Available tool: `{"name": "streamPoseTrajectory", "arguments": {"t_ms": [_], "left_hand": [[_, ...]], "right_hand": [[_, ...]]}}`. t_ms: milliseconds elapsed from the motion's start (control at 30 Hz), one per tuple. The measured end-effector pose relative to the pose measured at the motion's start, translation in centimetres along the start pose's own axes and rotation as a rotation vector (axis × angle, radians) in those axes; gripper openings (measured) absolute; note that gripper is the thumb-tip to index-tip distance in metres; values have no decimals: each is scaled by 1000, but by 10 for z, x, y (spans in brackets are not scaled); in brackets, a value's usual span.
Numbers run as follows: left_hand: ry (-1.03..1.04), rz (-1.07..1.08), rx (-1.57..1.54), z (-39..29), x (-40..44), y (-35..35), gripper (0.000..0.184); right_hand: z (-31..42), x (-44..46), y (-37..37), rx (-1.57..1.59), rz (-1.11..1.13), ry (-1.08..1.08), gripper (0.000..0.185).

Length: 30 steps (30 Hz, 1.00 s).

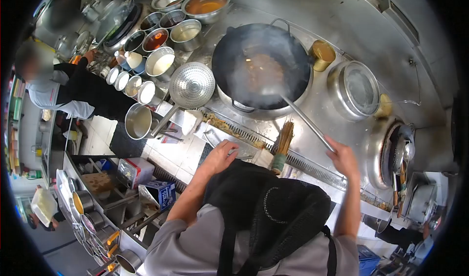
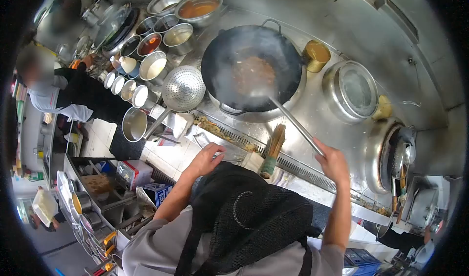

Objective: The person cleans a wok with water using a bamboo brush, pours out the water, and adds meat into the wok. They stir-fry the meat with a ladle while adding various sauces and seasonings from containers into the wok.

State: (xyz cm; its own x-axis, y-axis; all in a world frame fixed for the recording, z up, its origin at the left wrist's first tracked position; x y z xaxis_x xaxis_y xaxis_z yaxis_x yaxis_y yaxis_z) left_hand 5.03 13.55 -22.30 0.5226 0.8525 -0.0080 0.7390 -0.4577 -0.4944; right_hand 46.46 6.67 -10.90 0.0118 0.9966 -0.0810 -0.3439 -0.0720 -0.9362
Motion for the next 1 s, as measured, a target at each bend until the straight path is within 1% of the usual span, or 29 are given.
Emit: {"name": "streamPoseTrajectory", "arguments": {"t_ms": [67, 100, 167, 200, 267, 300, 367, 400, 433, 500, 567, 600, 633, 667, 700, 733, 767, 800, 867, 900, 933, 967, 1000], "left_hand": [[-2, 0, -13, -10, 1, -1, 21], [-1, -18, -14, -11, 1, -1, 21], [-11, -36, 15, -9, -7, -8, 21], [-18, -56, 21, -5, -12, -11, 21], [-26, -46, 42, 2, -18, -14, 20], [-34, -70, 47, 1, -23, -15, 20], [-83, -56, 33, 0, -28, -18, 20], [-100, -86, 36, -2, -32, -18, 20], [-87, -81, 48, -3, -33, -19, 21], [-87, -118, 73, -2, -37, -30, 22], [-87, -138, 76, 1, -41, -39, 23], [-150, -132, 112, 7, -42, -47, 24], [-159, -178, 121, 9, -44, -58, 24], [-171, -203, 143, 12, -46, -70, 24], [-185, -232, 170, 16, -49, -84, 24], [-152, -275, 211, 27, -49, -96, 25], [-166, -321, 224, 30, -47, -114, 25], [-124, -369, 239, 30, -44, -131, 26], [-12, -432, 282, 34, -27, -168, 31], [53, -465, 282, 38, -11, -188, 33], [-9, -476, 266, 39, 6, -208, 33], [35, -546, 293, 44, 26, -228, 34], [79, -615, 317, 52, 48, -246, 36]], "right_hand": [[-10, 16, 43, 196, 25, 154, 50], [-7, 22, 57, 190, 24, 138, 50], [0, 25, 84, 473, -61, 316, 49], [7, 29, 96, 474, -55, 295, 49], [14, 42, 112, 487, -149, 355, 53], [22, 48, 118, 488, -141, 330, 53], [39, 64, 128, 442, -107, 391, 56], [52, 67, 128, 438, -129, 312, 55], [60, 73, 126, 440, -116, 270, 55], [73, 76, 134, 829, 131, 367, 57], [57, 83, 146, 618, -45, 65, 57], [64, 77, 128, 506, 8, 99, 55], [70, 66, 109, 389, 59, 132, 53], [46, 57, 122, 404, -99, -47, 50], [26, 46, 122, 296, -110, -17, 51], [15, 33, 114, 111, -164, -44, 56], [-10, 25, 121, 74, -131, 69, 57], [-33, 16, 131, -161, -327, -100, 62], [-76, 11, 136, -179, -81, 202, 64], [-77, 15, 141, -180, -85, 190, 64], [-74, 20, 143, -88, -198, 121, 64], [-67, 28, 146, 6, -309, 53, 63], [-49, 40, 148, 3, -312, 47, 63]]}}
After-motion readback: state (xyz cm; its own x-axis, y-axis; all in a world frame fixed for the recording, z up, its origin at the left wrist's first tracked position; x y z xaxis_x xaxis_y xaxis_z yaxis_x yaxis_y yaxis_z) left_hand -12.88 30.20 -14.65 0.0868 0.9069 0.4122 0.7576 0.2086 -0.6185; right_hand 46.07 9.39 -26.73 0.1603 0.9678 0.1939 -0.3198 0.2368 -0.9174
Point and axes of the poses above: each hand's wrist, its own x-axis towards the middle knuckle, its own y-axis out of the palm, z = x × y, the point moved 3 cm from there along x, towards the middle knuckle, and after that the axes turned 9 degrees about -x, right-handed, at the moved point
